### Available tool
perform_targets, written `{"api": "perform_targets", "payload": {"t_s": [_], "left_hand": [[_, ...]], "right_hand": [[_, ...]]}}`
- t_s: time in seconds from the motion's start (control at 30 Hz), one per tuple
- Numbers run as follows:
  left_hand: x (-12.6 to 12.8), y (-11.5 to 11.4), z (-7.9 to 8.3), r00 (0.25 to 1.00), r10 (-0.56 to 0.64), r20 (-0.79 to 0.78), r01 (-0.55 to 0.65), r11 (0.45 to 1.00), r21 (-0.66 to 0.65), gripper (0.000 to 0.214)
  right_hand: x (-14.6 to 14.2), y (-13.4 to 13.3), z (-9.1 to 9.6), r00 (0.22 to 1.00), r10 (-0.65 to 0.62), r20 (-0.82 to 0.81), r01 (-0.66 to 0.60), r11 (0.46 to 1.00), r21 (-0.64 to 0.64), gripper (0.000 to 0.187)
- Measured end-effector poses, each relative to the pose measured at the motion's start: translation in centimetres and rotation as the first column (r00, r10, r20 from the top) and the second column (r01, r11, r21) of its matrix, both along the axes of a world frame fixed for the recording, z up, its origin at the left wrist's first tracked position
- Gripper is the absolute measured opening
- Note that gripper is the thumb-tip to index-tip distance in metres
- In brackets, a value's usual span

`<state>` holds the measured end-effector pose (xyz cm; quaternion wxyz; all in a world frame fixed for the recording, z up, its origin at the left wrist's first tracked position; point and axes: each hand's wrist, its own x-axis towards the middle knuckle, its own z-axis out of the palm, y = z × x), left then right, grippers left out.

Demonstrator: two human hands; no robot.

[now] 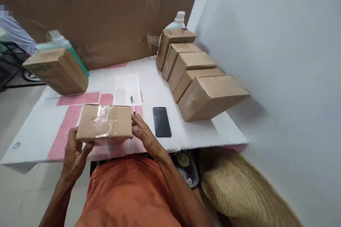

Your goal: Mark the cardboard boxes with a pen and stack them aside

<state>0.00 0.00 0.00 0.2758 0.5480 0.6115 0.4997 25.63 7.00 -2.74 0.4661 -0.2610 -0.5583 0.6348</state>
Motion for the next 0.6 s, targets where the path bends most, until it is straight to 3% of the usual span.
{"api": "perform_targets", "payload": {"t_s": [0.07,0.17,0.3,0.4,0.47,0.6], "left_hand": [[-0.1,0.3,0.3,0.998,0.046,-0.043,-0.042,0.994,0.097,0.066],[0.1,0.6,0.5,0.996,0.08,-0.038,-0.075,0.991,0.114,0.073],[0.7,0.8,-0.5,0.988,0.095,0.117,-0.077,0.985,-0.154,0.083],[1.3,1.3,-2.1,0.974,0.097,0.205,-0.03,0.951,-0.306,0.086],[1.8,1.8,-3.2,0.969,0.094,0.229,-0.009,0.938,-0.348,0.083],[2.3,2.8,-4.8,0.969,0.078,0.236,0.022,0.918,-0.395,0.066]], "right_hand": [[0.1,-0.1,1.0,0.999,0.042,0.008,-0.042,0.999,0.027,0.076],[-0.2,-0.1,1.9,0.999,0.014,0.052,-0.016,0.999,0.04,0.071],[-1.0,0.1,1.3,0.989,-0.083,0.122,0.087,0.996,-0.021,0.051],[-1.6,0.1,0.6,0.996,-0.026,0.081,0.035,0.993,-0.113,0.045],[-1.9,0.0,0.4,0.999,0.026,0.046,-0.018,0.987,-0.161,0.049],[-2.9,-0.2,-0.1,0.993,0.112,-0.027,-0.116,0.956,-0.269,0.073]]}}
